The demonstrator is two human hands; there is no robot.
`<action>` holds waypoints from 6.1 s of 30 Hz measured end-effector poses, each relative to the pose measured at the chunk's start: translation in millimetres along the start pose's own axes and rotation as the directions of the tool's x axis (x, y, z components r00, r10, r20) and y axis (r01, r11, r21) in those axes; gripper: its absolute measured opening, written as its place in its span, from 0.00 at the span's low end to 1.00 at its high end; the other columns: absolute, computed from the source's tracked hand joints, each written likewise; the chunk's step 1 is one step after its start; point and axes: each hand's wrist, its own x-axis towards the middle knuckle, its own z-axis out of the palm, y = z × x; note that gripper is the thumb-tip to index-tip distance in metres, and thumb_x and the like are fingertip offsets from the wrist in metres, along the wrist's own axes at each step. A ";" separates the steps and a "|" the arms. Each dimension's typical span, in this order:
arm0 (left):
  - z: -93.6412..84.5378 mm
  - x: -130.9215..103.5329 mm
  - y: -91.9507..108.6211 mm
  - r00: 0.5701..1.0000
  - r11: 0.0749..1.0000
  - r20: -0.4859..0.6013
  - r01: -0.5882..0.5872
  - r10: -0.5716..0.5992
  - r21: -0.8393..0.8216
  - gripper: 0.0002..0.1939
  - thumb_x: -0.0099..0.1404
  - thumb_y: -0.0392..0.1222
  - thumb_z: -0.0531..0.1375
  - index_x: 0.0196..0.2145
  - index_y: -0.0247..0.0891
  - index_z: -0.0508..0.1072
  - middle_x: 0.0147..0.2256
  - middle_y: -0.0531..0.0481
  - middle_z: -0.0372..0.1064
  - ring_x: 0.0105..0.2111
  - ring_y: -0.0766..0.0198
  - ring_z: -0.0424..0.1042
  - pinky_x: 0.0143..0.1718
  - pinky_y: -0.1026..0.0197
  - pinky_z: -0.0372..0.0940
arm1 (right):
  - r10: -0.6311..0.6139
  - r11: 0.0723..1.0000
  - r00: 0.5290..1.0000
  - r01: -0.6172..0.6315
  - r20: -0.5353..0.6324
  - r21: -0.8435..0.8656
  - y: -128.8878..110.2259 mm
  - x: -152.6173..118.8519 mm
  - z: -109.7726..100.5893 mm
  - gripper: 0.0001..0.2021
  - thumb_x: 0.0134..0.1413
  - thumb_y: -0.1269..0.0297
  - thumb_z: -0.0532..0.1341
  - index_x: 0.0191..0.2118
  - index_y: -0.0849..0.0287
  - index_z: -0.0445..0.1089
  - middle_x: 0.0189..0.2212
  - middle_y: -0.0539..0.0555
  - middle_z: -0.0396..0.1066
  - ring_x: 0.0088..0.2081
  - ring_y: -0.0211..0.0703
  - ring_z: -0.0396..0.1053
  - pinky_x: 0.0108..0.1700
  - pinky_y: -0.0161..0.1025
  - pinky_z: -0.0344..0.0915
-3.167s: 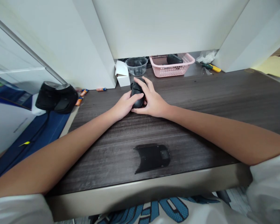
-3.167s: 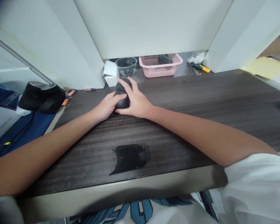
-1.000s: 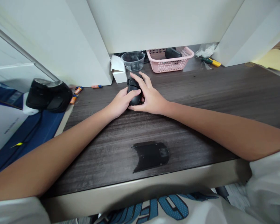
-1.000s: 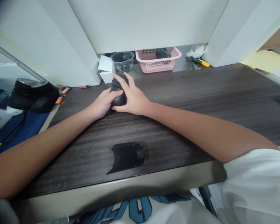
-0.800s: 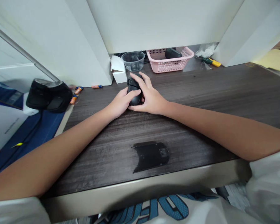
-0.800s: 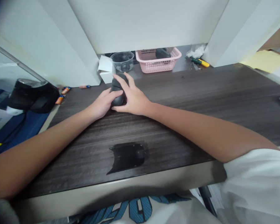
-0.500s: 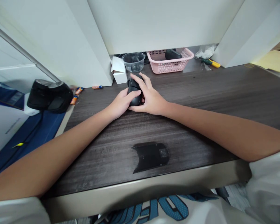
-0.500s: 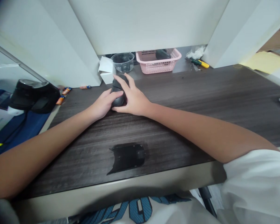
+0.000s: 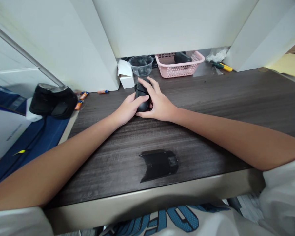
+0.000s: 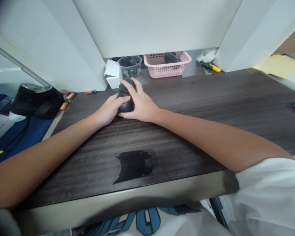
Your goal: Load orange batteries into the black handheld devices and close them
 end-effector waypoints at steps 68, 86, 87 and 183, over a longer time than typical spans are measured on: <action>-3.3 2.1 -0.7 0.998 0.977 0.044 0.058 -0.050 -0.205 0.19 0.69 0.57 0.68 0.39 0.36 0.77 0.36 0.45 0.82 0.33 0.61 0.79 0.39 0.60 0.74 | 0.077 0.996 0.997 -0.078 -0.018 -0.032 -8.9 0.6 -1.3 0.57 0.48 0.50 0.79 0.79 0.45 0.50 0.80 0.65 0.34 0.68 0.70 0.68 0.67 0.67 0.71; -9.1 2.0 -1.8 0.994 0.925 0.070 0.107 -0.087 -0.366 0.21 0.68 0.54 0.71 0.52 0.40 0.75 0.42 0.44 0.82 0.35 0.59 0.81 0.39 0.59 0.77 | 0.001 0.999 0.999 0.001 -0.042 0.037 -6.6 2.3 -3.0 0.61 0.48 0.52 0.80 0.80 0.41 0.45 0.81 0.61 0.29 0.80 0.69 0.47 0.71 0.66 0.68; -9.6 2.2 -2.1 0.993 0.921 0.072 0.115 -0.095 -0.373 0.22 0.67 0.54 0.71 0.52 0.40 0.76 0.42 0.44 0.83 0.35 0.59 0.81 0.39 0.58 0.77 | 0.000 0.999 0.999 0.002 -0.047 0.046 -6.7 2.3 -3.0 0.60 0.48 0.54 0.80 0.80 0.41 0.45 0.81 0.61 0.30 0.80 0.69 0.47 0.70 0.66 0.69; -30.5 30.0 -41.3 0.941 0.983 -0.297 -0.180 0.164 -0.028 0.27 0.63 0.51 0.72 0.53 0.39 0.69 0.47 0.47 0.76 0.50 0.54 0.77 0.57 0.50 0.70 | 0.112 0.955 0.993 -0.114 -0.024 -0.274 4.8 12.0 4.6 0.27 0.70 0.59 0.62 0.70 0.58 0.66 0.74 0.65 0.62 0.73 0.62 0.59 0.71 0.62 0.58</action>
